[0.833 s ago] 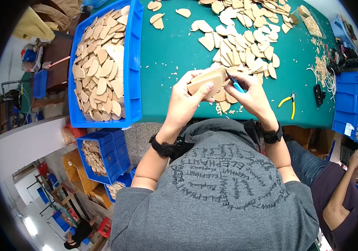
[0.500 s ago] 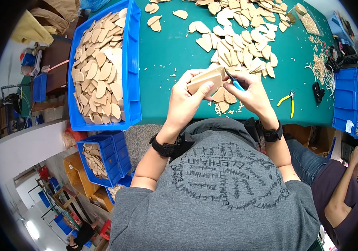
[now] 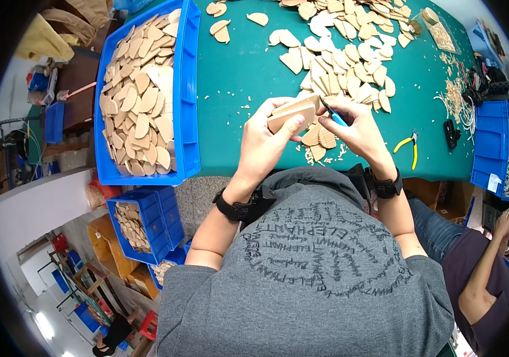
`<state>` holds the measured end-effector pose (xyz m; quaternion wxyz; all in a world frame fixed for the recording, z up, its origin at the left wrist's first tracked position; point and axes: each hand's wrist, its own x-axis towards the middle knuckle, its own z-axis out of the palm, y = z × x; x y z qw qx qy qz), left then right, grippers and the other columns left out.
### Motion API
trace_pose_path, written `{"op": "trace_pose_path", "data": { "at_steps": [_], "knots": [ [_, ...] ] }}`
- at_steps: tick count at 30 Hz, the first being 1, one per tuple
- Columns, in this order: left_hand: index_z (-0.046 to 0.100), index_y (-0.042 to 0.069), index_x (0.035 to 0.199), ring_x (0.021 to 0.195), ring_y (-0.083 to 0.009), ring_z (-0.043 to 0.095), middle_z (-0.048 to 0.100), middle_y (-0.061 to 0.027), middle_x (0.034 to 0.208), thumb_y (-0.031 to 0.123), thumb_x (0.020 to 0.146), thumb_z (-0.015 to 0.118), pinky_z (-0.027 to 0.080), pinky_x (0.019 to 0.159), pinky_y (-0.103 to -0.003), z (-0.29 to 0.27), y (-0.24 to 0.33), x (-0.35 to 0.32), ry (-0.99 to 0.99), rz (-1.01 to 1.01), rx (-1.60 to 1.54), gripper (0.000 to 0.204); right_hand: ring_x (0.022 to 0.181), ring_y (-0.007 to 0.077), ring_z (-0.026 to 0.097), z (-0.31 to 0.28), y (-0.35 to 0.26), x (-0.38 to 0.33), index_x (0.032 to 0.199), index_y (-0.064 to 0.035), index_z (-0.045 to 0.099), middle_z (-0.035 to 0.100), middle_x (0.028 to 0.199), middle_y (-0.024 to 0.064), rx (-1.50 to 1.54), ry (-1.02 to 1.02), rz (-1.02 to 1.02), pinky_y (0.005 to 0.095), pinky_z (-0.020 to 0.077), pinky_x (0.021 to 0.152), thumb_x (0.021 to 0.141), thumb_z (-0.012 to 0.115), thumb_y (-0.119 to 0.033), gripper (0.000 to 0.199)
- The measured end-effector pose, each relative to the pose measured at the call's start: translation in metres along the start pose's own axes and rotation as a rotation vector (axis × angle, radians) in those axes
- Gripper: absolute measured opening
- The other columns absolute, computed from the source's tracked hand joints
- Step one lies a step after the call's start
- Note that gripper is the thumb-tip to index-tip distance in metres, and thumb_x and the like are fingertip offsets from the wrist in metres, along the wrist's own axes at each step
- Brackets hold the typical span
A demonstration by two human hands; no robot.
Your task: The person uses a handheld tool to smooth and shape the edges of small, flat wooden pieces. They pick up each piece from a blue bin, work on it with the tool, and place the finished piece onto a green table. Another person is visible in the background performing a similar task.
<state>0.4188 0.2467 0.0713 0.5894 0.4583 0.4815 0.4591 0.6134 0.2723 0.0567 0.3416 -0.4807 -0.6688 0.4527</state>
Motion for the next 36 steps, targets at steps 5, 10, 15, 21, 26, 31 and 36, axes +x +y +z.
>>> {"op": "trace_pose_path", "data": {
  "at_steps": [5, 10, 15, 21, 26, 31, 36],
  "knots": [
    [0.054, -0.003, 0.111, 0.086, -0.0169, 0.065, 0.062, -0.0116, 0.102, 0.011, 0.088, 0.065, 0.057, 0.063, -0.025, -0.002, -0.001, 0.001, 0.002, -0.008, 0.013, 0.029, 0.065, 0.0093, 0.054, 0.002, -0.001, 0.002, 0.091, -0.0017, 0.067, 0.064, 0.073, 0.0051, 0.013, -0.007, 0.036, 0.0251, 0.0443, 0.062, 0.078, 0.066, -0.013, 0.017],
    [0.054, -0.003, 0.112, 0.085, -0.0178, 0.066, 0.062, -0.0125, 0.102, 0.012, 0.088, 0.065, 0.057, 0.063, -0.026, -0.009, -0.004, 0.000, -0.003, -0.076, 0.000, 0.031, 0.061, 0.0064, 0.051, 0.009, 0.000, 0.003, 0.091, -0.0025, 0.067, 0.061, 0.070, 0.0020, -0.010, 0.007, 0.004, 0.0234, 0.0421, 0.057, 0.079, 0.065, -0.012, 0.016],
    [0.051, -0.003, 0.116, 0.082, -0.0211, 0.068, 0.063, -0.0144, 0.105, 0.015, 0.088, 0.065, 0.057, 0.061, -0.024, -0.018, -0.006, -0.002, -0.038, -0.141, -0.222, 0.036, 0.058, 0.0036, 0.048, 0.008, -0.010, 0.006, 0.098, -0.0015, 0.066, 0.055, 0.064, -0.0027, 0.378, -0.038, 0.280, 0.0195, 0.0369, 0.053, 0.085, 0.064, -0.014, 0.018],
    [0.050, -0.003, 0.119, 0.080, -0.0220, 0.068, 0.063, -0.0146, 0.105, 0.019, 0.089, 0.063, 0.057, 0.058, -0.023, -0.031, -0.002, -0.010, -0.156, -0.258, -0.427, 0.039, 0.065, 0.0073, 0.053, 0.022, -0.016, 0.019, 0.110, -0.0022, 0.058, 0.058, 0.080, 0.0009, 0.774, -0.177, 0.275, 0.0222, 0.0439, 0.058, 0.087, 0.065, -0.025, 0.033],
    [0.050, -0.002, 0.120, 0.076, -0.0198, 0.068, 0.064, -0.0138, 0.103, 0.022, 0.089, 0.063, 0.054, 0.054, -0.021, -0.041, -0.003, -0.018, -0.202, -0.318, -0.533, 0.042, 0.065, 0.0097, 0.057, 0.035, -0.018, 0.026, 0.103, -0.0052, 0.056, 0.059, 0.081, 0.0022, 0.958, -0.342, 0.339, 0.0238, 0.0453, 0.056, 0.087, 0.063, -0.026, 0.027],
    [0.049, -0.002, 0.120, 0.076, -0.0181, 0.068, 0.064, -0.0122, 0.100, 0.022, 0.090, 0.063, 0.054, 0.054, -0.021, -0.059, 0.000, -0.029, -0.185, -0.318, -0.647, 0.041, 0.061, 0.0092, 0.055, 0.062, -0.035, 0.035, 0.101, -0.0059, 0.056, 0.057, 0.076, 0.0028, 0.912, -0.309, 0.403, 0.0245, 0.0445, 0.050, 0.089, 0.061, -0.031, 0.028],
    [0.048, -0.001, 0.118, 0.076, -0.0214, 0.068, 0.064, -0.0139, 0.100, 0.021, 0.090, 0.062, 0.056, 0.054, -0.023, -0.082, 0.007, -0.038, -0.098, -0.218, -0.651, 0.038, 0.064, 0.0096, 0.051, 0.066, -0.053, 0.035, 0.099, -0.0023, 0.059, 0.054, 0.074, 0.0010, 0.573, -0.255, 0.133, 0.0236, 0.0429, 0.060, 0.089, 0.061, -0.024, 0.024]
  ]
}}
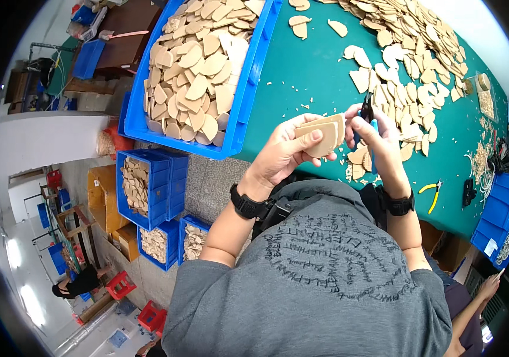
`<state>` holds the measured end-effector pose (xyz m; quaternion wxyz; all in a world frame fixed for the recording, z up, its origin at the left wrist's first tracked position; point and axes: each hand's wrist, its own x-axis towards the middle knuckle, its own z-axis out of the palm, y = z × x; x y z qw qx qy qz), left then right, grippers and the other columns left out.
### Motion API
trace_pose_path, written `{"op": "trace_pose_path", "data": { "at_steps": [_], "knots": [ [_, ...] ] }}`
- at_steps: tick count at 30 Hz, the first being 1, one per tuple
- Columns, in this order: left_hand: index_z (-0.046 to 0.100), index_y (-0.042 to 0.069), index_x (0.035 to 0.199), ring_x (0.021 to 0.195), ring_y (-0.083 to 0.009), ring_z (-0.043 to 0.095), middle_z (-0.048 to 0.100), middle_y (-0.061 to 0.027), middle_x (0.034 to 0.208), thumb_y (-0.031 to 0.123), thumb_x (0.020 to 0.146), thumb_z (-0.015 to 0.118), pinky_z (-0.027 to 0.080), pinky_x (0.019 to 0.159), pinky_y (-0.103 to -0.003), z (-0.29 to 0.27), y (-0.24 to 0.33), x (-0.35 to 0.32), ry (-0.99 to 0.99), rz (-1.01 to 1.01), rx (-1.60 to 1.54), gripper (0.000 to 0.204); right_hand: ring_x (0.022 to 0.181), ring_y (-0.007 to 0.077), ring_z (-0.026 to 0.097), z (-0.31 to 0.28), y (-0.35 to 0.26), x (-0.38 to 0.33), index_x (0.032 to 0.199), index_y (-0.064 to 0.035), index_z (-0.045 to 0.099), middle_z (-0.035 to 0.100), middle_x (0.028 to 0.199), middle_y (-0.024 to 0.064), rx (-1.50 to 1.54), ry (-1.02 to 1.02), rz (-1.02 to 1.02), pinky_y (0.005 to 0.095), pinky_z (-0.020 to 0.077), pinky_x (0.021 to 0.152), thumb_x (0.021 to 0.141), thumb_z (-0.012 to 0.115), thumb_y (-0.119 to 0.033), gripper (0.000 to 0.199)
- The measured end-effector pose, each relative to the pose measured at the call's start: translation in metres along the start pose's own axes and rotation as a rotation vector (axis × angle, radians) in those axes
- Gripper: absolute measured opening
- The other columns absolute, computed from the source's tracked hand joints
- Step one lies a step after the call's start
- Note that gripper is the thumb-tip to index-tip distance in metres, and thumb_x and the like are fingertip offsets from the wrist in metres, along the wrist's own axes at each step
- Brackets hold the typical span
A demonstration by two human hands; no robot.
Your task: The person uses a handheld tool to smooth and shape the edges of small, flat wooden pieces. They pick up each piece from a blue bin, work on it with the tool, and place the finished piece onto a green table. Another person is visible in the background performing a similar task.
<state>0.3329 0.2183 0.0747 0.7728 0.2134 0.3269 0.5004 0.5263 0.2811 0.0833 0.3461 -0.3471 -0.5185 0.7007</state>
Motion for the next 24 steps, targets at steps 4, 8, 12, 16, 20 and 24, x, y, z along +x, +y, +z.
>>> {"op": "trace_pose_path", "data": {
  "at_steps": [4, 8, 12, 16, 20, 24],
  "knots": [
    [0.048, 0.000, 0.115, 0.080, -0.0243, 0.069, 0.064, -0.0151, 0.101, 0.021, 0.089, 0.064, 0.056, 0.056, -0.024, -0.004, 0.012, -0.009, 0.017, 0.067, 0.114, 0.037, 0.069, 0.0088, 0.058, 0.007, -0.013, -0.006, 0.094, 0.0005, 0.062, 0.062, 0.076, 0.0042, -0.657, 0.003, -0.183, 0.0232, 0.0460, 0.064, 0.079, 0.065, -0.003, 0.016],
    [0.049, 0.001, 0.108, 0.083, -0.0258, 0.068, 0.064, -0.0153, 0.101, 0.021, 0.087, 0.067, 0.055, 0.059, -0.026, -0.007, 0.018, -0.011, 0.054, 0.178, 0.286, 0.035, 0.062, 0.0085, 0.055, 0.017, -0.017, -0.006, 0.096, -0.0005, 0.063, 0.060, 0.071, 0.0047, -0.795, 0.037, -0.335, 0.0232, 0.0450, 0.058, 0.075, 0.068, -0.003, 0.022],
    [0.049, 0.002, 0.107, 0.085, -0.0270, 0.068, 0.064, -0.0158, 0.102, 0.020, 0.085, 0.068, 0.056, 0.063, -0.029, -0.013, 0.020, -0.009, 0.047, 0.243, 0.357, 0.035, 0.056, 0.0148, 0.049, 0.025, -0.017, -0.005, 0.094, -0.0068, 0.064, 0.060, 0.070, 0.0030, -0.797, 0.090, -0.353, 0.0270, 0.0406, 0.056, 0.070, 0.072, -0.008, 0.025],
    [0.049, 0.003, 0.106, 0.087, -0.0275, 0.068, 0.064, -0.0161, 0.103, 0.018, 0.084, 0.069, 0.056, 0.065, -0.031, -0.020, 0.020, -0.006, 0.012, 0.289, 0.367, 0.033, 0.057, 0.0155, 0.052, 0.032, -0.016, -0.005, 0.095, -0.0067, 0.063, 0.060, 0.070, 0.0036, -0.802, 0.139, -0.392, 0.0276, 0.0417, 0.057, 0.070, 0.070, -0.007, 0.026],
    [0.049, 0.003, 0.105, 0.088, -0.0259, 0.068, 0.064, -0.0154, 0.103, 0.017, 0.085, 0.068, 0.056, 0.067, -0.031, -0.025, 0.020, -0.002, -0.033, 0.365, 0.444, 0.031, 0.060, 0.0176, 0.057, 0.033, -0.018, -0.006, 0.096, -0.0066, 0.063, 0.060, 0.071, 0.0046, -0.866, 0.156, -0.398, 0.0284, 0.0439, 0.058, 0.069, 0.069, -0.006, 0.027],
    [0.049, 0.004, 0.105, 0.086, -0.0235, 0.067, 0.064, -0.0146, 0.102, 0.015, 0.085, 0.067, 0.056, 0.068, -0.031, -0.025, 0.018, -0.001, -0.010, 0.462, 0.525, 0.029, 0.060, 0.0188, 0.058, 0.032, -0.018, -0.005, 0.095, -0.0069, 0.063, 0.061, 0.072, 0.0053, -0.905, 0.152, -0.433, 0.0285, 0.0446, 0.059, 0.068, 0.069, -0.005, 0.028]
  ]
}}
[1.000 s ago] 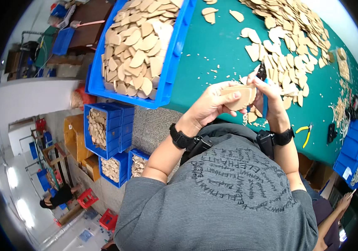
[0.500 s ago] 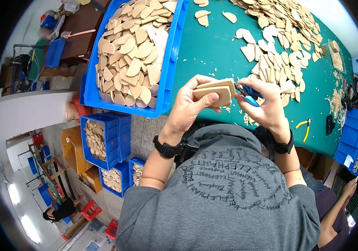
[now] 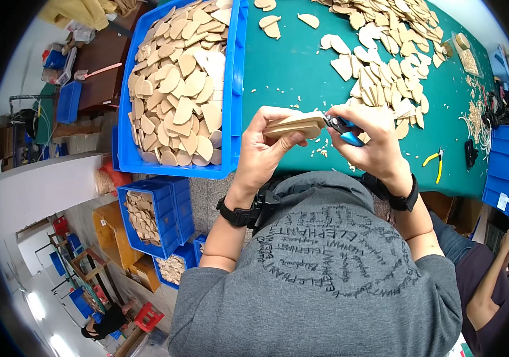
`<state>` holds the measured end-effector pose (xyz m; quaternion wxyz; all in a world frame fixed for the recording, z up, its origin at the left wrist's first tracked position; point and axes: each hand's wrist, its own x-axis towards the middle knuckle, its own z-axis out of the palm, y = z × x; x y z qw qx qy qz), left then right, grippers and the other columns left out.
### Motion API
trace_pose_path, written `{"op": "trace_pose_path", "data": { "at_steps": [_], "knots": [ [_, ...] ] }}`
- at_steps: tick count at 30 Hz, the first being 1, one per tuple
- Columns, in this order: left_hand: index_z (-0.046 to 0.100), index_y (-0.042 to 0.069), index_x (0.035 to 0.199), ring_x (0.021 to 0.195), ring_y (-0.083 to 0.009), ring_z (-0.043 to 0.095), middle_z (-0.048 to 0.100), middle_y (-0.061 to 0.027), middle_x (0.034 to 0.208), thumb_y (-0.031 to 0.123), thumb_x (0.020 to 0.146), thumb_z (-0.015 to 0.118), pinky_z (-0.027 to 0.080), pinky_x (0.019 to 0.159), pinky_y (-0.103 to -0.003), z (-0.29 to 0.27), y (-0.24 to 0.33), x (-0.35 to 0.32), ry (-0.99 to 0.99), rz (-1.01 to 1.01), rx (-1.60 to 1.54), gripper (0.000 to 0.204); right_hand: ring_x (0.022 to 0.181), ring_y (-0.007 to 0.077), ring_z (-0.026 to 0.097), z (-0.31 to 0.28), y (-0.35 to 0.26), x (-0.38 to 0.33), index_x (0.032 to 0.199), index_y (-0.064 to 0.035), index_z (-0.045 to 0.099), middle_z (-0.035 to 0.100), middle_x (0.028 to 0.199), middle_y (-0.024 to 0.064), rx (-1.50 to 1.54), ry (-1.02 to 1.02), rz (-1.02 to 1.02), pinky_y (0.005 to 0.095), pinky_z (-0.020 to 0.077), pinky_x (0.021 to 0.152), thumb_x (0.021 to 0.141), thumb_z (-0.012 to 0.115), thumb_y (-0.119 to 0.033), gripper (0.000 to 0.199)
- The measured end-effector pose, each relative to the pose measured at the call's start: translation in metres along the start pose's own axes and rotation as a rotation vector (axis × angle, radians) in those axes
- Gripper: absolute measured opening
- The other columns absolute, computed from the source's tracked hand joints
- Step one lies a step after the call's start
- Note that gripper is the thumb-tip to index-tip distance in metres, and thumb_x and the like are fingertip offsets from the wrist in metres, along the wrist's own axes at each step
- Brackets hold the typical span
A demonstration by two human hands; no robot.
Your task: The person uses a handheld tool to smooth and shape the edges of small, flat wooden pieces. They pick up each piece from a blue bin, work on it with the tool, and place the finished piece onto a green table. Another person is visible in the background performing a similar task.
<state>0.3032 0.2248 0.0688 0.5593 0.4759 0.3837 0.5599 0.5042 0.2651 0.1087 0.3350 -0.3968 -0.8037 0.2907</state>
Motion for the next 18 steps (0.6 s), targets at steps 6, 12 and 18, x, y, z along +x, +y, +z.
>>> {"op": "trace_pose_path", "data": {
  "at_steps": [6, 12, 18],
  "knots": [
    [0.049, 0.004, 0.107, 0.084, -0.0227, 0.067, 0.065, -0.0144, 0.101, 0.013, 0.085, 0.067, 0.056, 0.069, -0.031, -0.001, 0.001, 0.001, -0.025, 0.009, 0.028, 0.030, 0.061, 0.0176, 0.060, -0.002, 0.003, 0.003, 0.094, -0.0075, 0.064, 0.063, 0.074, 0.0049, 0.025, -0.024, -0.046, 0.0282, 0.0450, 0.060, 0.066, 0.069, -0.005, 0.028],
    [0.049, 0.004, 0.106, 0.083, -0.0230, 0.067, 0.065, -0.0147, 0.100, 0.016, 0.085, 0.067, 0.056, 0.067, -0.030, -0.002, 0.003, 0.001, -0.025, -0.013, 0.015, 0.030, 0.062, 0.0143, 0.060, 0.002, 0.008, 0.002, 0.096, -0.0078, 0.065, 0.064, 0.076, 0.0050, 0.026, -0.021, -0.037, 0.0264, 0.0436, 0.056, 0.067, 0.070, -0.005, 0.030],
    [0.050, 0.001, 0.112, 0.079, -0.0226, 0.068, 0.065, -0.0136, 0.098, 0.029, 0.085, 0.068, 0.054, 0.059, -0.026, -0.004, 0.008, 0.001, -0.073, -0.269, -0.162, 0.043, 0.069, 0.0040, 0.047, 0.006, 0.002, 0.007, 0.098, -0.0031, 0.064, 0.054, 0.075, -0.0039, 0.728, -0.064, 0.384, 0.0199, 0.0396, 0.063, 0.083, 0.068, -0.008, 0.017]
  ]
}}
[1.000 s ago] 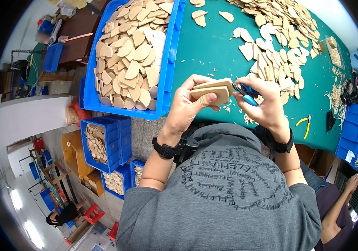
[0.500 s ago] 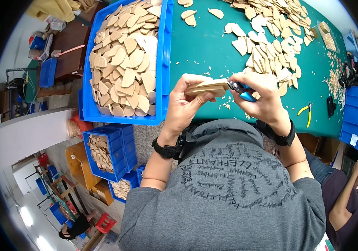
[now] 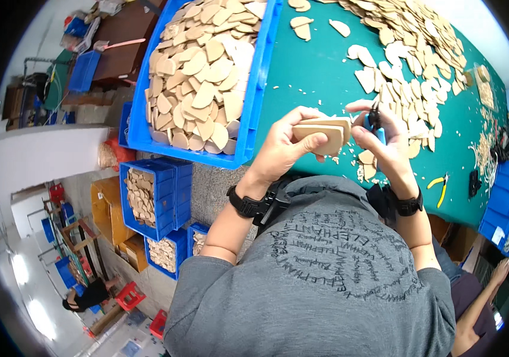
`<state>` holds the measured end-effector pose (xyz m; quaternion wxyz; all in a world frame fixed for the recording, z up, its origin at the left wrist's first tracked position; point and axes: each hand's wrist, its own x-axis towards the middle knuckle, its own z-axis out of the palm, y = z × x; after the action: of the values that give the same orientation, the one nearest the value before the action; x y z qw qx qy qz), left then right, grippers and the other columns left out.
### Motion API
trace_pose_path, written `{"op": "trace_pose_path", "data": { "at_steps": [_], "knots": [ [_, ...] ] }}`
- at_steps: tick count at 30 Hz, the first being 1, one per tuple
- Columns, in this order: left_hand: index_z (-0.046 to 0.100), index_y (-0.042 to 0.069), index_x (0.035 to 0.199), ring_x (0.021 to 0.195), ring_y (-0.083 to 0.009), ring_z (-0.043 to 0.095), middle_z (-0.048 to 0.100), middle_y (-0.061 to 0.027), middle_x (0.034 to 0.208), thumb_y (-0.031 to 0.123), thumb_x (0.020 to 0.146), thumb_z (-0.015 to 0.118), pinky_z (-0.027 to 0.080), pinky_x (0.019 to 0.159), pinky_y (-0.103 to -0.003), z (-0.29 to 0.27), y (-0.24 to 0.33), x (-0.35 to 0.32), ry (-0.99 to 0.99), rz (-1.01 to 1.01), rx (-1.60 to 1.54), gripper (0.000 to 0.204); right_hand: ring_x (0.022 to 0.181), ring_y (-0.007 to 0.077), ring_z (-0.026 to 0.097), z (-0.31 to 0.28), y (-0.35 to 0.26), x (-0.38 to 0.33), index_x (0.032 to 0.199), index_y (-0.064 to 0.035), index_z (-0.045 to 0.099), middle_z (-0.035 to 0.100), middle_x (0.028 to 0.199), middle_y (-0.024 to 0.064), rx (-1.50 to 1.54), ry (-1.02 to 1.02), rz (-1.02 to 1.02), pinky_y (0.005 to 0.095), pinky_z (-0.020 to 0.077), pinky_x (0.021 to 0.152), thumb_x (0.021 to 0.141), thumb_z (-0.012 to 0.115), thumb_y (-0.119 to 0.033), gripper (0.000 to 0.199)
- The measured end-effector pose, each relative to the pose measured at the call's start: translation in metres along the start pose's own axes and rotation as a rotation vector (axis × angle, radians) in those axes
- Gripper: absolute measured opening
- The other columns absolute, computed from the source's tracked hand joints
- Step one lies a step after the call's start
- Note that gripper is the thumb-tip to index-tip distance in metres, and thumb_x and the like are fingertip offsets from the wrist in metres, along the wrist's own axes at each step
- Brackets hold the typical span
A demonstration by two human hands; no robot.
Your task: The person uses a handheld tool to smooth and shape the edges of small, flat wooden pieces. They pick up each piece from a blue bin, work on it with the tool, and place the finished piece onto a green table. Another person is visible in the background performing a similar task.
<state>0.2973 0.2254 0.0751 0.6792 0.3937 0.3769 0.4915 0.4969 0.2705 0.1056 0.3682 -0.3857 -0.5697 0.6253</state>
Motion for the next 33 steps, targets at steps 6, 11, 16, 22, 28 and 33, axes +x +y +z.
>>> {"op": "trace_pose_path", "data": {
  "at_steps": [6, 11, 16, 22, 28, 33],
  "knots": [
    [0.051, 0.001, 0.114, 0.075, -0.0163, 0.067, 0.065, -0.0092, 0.094, 0.024, 0.089, 0.064, 0.054, 0.058, -0.024, -0.005, -0.003, -0.008, -0.143, -0.160, -0.278, 0.037, 0.058, 0.0063, 0.052, 0.018, 0.003, 0.010, 0.089, -0.0035, 0.063, 0.059, 0.072, 0.0011, 0.128, -0.119, 0.123, 0.0208, 0.0410, 0.052, 0.083, 0.069, -0.025, 0.023],
    [0.051, 0.000, 0.115, 0.075, -0.0177, 0.067, 0.065, -0.0103, 0.097, 0.021, 0.090, 0.063, 0.053, 0.058, -0.024, -0.043, 0.003, -0.027, 0.109, -0.047, -0.249, 0.035, 0.054, 0.0096, 0.048, 0.035, 0.027, 0.029, 0.100, -0.0020, 0.060, 0.052, 0.065, 0.0014, 0.373, -0.082, 0.259, 0.0233, 0.0375, 0.049, 0.089, 0.061, -0.024, 0.024],
    [0.049, 0.003, 0.121, 0.098, -0.0153, 0.060, 0.058, -0.0092, 0.117, 0.018, 0.091, 0.059, 0.051, 0.076, -0.027, -0.170, 0.017, -0.046, 0.909, 0.441, 0.133, 0.036, 0.058, 0.0097, 0.045, 0.027, 0.035, 0.032, 0.104, 0.0007, 0.057, 0.049, 0.066, 0.0012, 0.243, -0.074, 0.209, 0.0234, 0.0364, 0.054, 0.090, 0.059, -0.019, 0.024],
    [0.053, -0.005, 0.123, 0.122, -0.0339, 0.045, 0.052, -0.0214, 0.128, 0.024, 0.087, 0.060, 0.033, 0.105, -0.042, -0.277, 0.017, -0.039, 1.126, -0.032, 1.288, 0.047, 0.064, 0.0046, 0.050, -0.006, 0.059, 0.003, 0.097, -0.0017, 0.063, 0.054, 0.072, -0.0033, 0.001, 0.065, 0.204, 0.0200, 0.0393, 0.059, 0.086, 0.065, -0.018, 0.020],
    [0.059, 0.006, 0.116, 0.119, -0.0322, 0.045, 0.053, -0.0194, 0.121, 0.022, 0.085, 0.065, 0.033, 0.103, -0.042, -0.140, -0.010, 0.046, 0.672, 0.383, 1.179, 0.036, 0.070, 0.0074, 0.055, -0.040, 0.088, -0.044, 0.096, -0.0027, 0.066, 0.063, 0.078, 0.0034, -0.269, 0.265, 0.337, 0.0229, 0.0440, 0.063, 0.081, 0.070, -0.025, 0.028],
    [0.054, 0.004, 0.124, 0.093, -0.0199, 0.059, 0.058, -0.0133, 0.114, 0.036, 0.082, 0.067, 0.050, 0.079, -0.033, 0.007, -0.107, 0.161, -0.071, 0.096, 0.975, 0.054, 0.074, 0.0102, 0.060, -0.062, 0.095, -0.078, 0.102, -0.0006, 0.065, 0.065, 0.082, 0.0070, -0.325, 0.430, 0.297, 0.0258, 0.0482, 0.069, 0.080, 0.071, -0.022, 0.032]
  ]
}}
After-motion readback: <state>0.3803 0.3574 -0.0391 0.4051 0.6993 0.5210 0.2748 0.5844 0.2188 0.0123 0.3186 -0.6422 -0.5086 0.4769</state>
